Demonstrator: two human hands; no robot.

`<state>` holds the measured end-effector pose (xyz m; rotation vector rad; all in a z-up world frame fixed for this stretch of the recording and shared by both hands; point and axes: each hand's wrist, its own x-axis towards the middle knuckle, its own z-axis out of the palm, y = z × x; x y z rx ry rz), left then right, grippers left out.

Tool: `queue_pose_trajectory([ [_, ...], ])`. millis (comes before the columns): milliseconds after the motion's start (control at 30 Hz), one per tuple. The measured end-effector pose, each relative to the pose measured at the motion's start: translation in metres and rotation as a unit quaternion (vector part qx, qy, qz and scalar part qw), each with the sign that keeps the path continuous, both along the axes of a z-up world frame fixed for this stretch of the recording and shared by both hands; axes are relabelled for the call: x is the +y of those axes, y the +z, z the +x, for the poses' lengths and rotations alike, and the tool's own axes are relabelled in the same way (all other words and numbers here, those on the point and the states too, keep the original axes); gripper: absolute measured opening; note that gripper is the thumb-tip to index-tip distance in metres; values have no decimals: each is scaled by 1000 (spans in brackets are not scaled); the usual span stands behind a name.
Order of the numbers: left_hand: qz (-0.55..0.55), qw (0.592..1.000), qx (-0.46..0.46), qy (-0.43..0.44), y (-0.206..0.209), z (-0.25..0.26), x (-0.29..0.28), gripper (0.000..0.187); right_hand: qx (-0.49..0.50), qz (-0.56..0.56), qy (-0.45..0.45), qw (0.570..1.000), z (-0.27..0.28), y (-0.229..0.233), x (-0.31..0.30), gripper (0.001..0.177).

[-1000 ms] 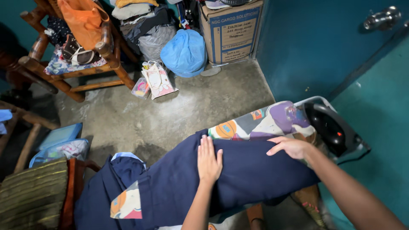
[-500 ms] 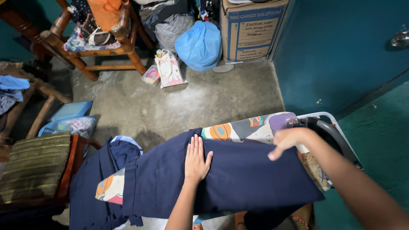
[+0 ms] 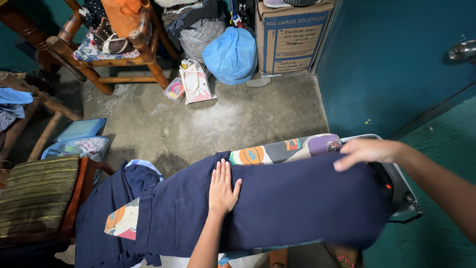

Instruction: The person irons a dark blue pair of trousers on an ironing board. They repeatedly smooth the fabric with their left hand and glide the iron with their right hand across the leg and waist areas. The person repositions the trousers once to continue ironing a different section.

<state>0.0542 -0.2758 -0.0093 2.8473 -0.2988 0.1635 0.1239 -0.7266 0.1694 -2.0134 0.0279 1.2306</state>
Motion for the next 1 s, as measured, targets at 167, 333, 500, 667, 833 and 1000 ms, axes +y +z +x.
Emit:
queue_pose_trajectory([
  [167, 54, 998, -33, 20, 2, 0, -8, 78, -15, -98, 13, 995, -15, 10, -2, 38],
  [333, -57, 997, -30, -36, 53, -7, -60, 57, -11, -17, 27, 999, -32, 12, -17, 28],
  [500, -291, 926, -56, -234, 97, 18, -160, 51, -148, 9, 1, 989, -37, -8, -7, 27],
  [667, -294, 884, 136, -338, 105, 56, -217, 26, -140, 26, 25, 990, -53, 4, -3, 31],
  [833, -296, 845, 214, -391, 103, 77, -220, 24, 67, -67, 107, 990, -74, 28, -47, 40],
  [1000, -254, 901, 138, -324, 100, 89, -230, 23, -47, -395, 67, 915, -99, 65, -64, 42],
])
